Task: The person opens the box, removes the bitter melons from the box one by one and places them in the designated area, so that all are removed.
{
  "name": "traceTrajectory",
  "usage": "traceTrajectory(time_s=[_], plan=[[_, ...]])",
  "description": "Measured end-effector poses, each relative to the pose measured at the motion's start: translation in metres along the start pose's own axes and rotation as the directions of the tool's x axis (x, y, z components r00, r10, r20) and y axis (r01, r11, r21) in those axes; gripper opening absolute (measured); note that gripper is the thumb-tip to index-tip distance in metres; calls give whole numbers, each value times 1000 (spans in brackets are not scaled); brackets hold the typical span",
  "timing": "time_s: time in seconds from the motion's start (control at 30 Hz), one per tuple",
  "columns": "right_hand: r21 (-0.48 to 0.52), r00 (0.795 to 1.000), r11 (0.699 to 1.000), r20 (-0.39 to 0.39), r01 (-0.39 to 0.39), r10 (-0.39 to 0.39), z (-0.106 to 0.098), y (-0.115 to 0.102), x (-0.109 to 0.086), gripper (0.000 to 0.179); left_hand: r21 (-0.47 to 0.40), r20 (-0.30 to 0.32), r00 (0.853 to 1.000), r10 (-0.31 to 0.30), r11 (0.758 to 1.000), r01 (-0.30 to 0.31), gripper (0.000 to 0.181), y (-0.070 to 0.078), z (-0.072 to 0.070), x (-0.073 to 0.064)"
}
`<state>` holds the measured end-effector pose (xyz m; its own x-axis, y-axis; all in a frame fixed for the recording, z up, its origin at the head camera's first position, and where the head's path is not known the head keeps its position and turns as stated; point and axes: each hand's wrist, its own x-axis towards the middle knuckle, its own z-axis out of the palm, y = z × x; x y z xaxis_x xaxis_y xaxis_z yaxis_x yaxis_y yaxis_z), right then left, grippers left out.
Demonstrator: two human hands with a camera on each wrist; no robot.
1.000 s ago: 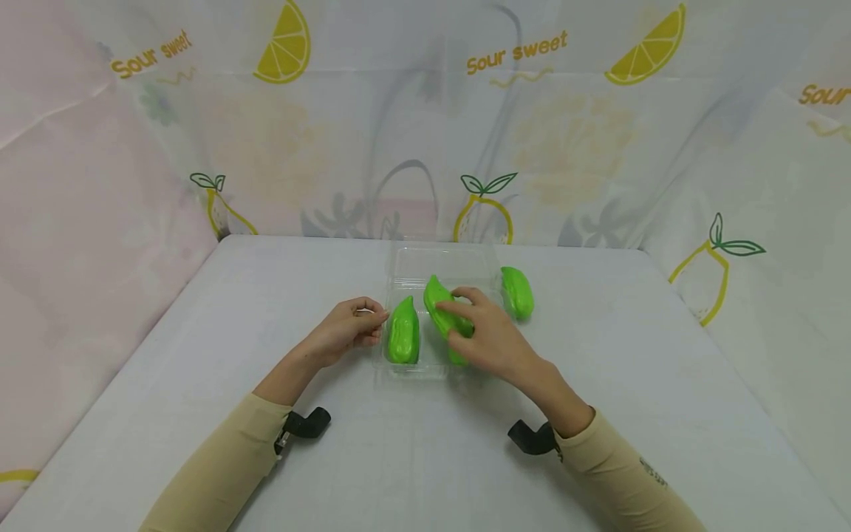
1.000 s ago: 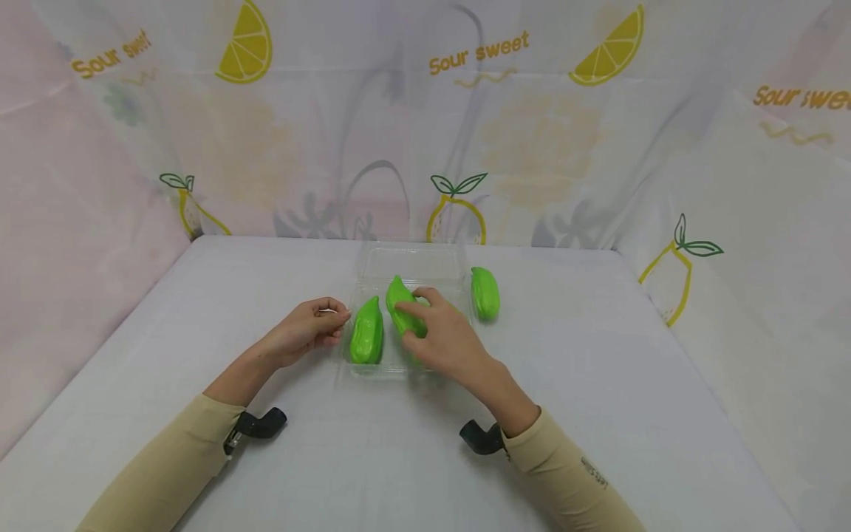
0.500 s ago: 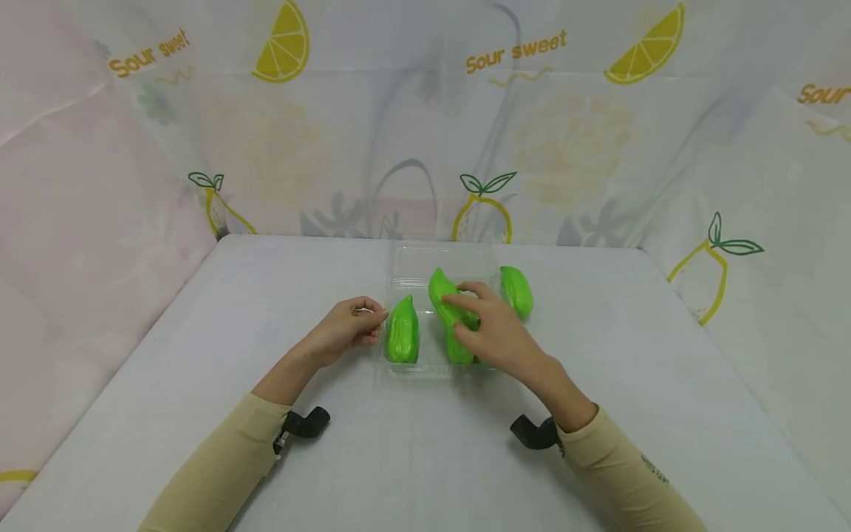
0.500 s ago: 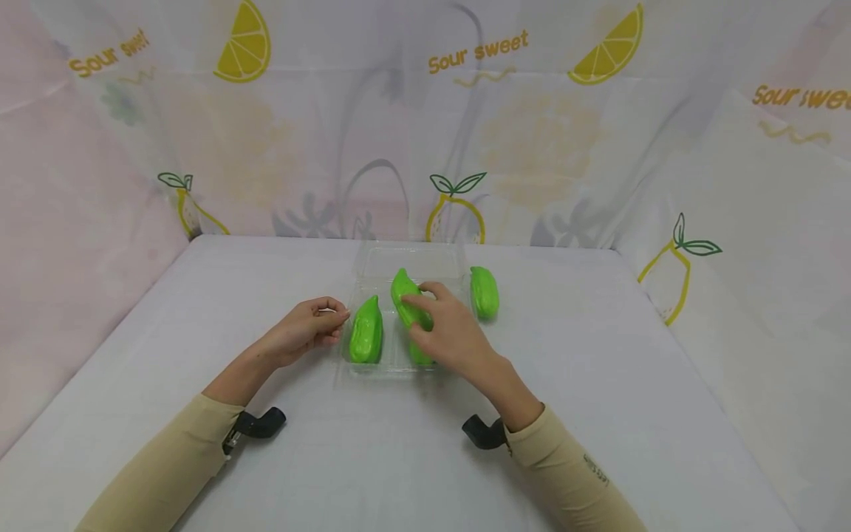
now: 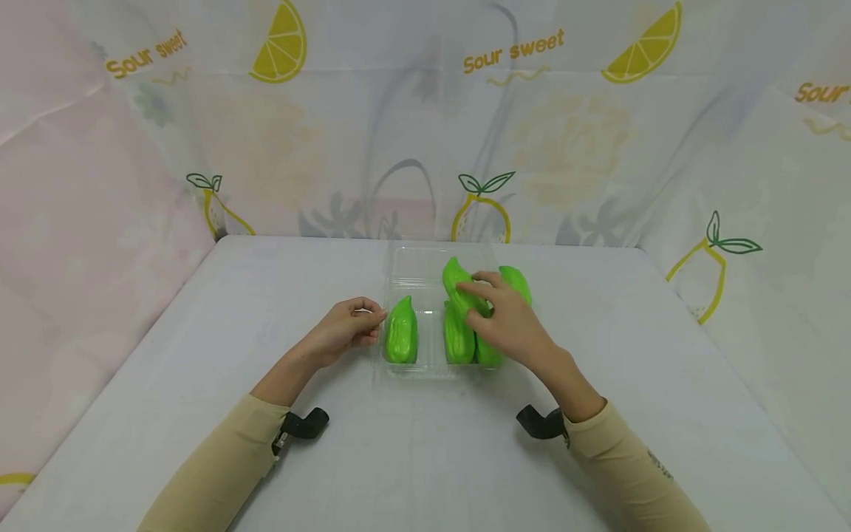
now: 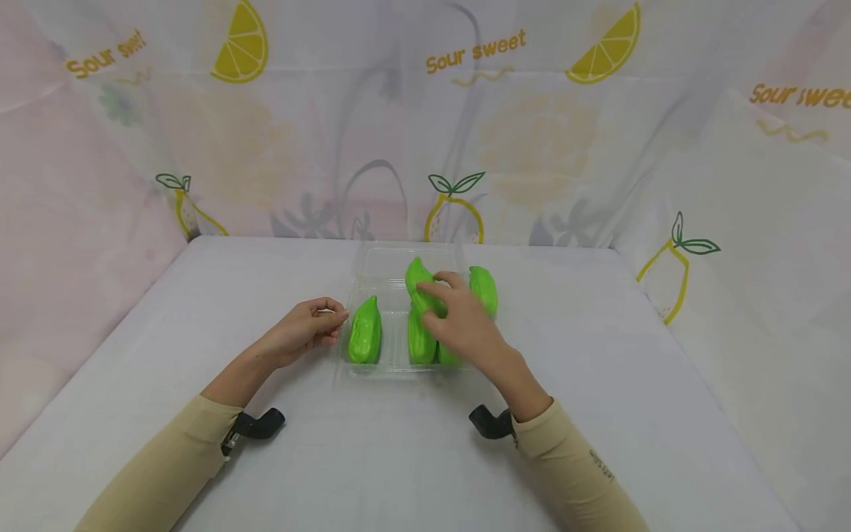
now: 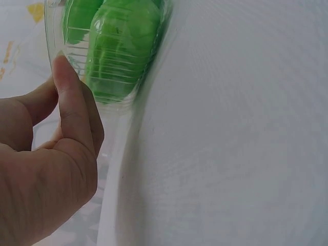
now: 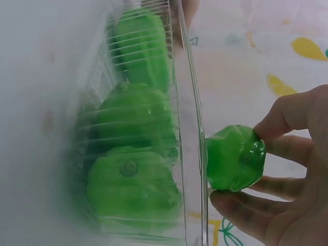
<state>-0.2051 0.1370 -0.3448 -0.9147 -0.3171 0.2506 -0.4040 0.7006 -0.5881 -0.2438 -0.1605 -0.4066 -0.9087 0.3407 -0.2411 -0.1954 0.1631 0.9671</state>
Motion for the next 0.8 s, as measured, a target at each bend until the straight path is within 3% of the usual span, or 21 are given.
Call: traceTrajectory(time_s=[0.3,0.8], plan=[[-1,997,1000,-73,15,-15,-10,9,3,45,-5,9,1000,7,1000,-7,20,1,0,-1],[19,985,999,-168,-28,31,-26,30,9,41,-19,23,999,29,999,-28,17,1,0,-2]])
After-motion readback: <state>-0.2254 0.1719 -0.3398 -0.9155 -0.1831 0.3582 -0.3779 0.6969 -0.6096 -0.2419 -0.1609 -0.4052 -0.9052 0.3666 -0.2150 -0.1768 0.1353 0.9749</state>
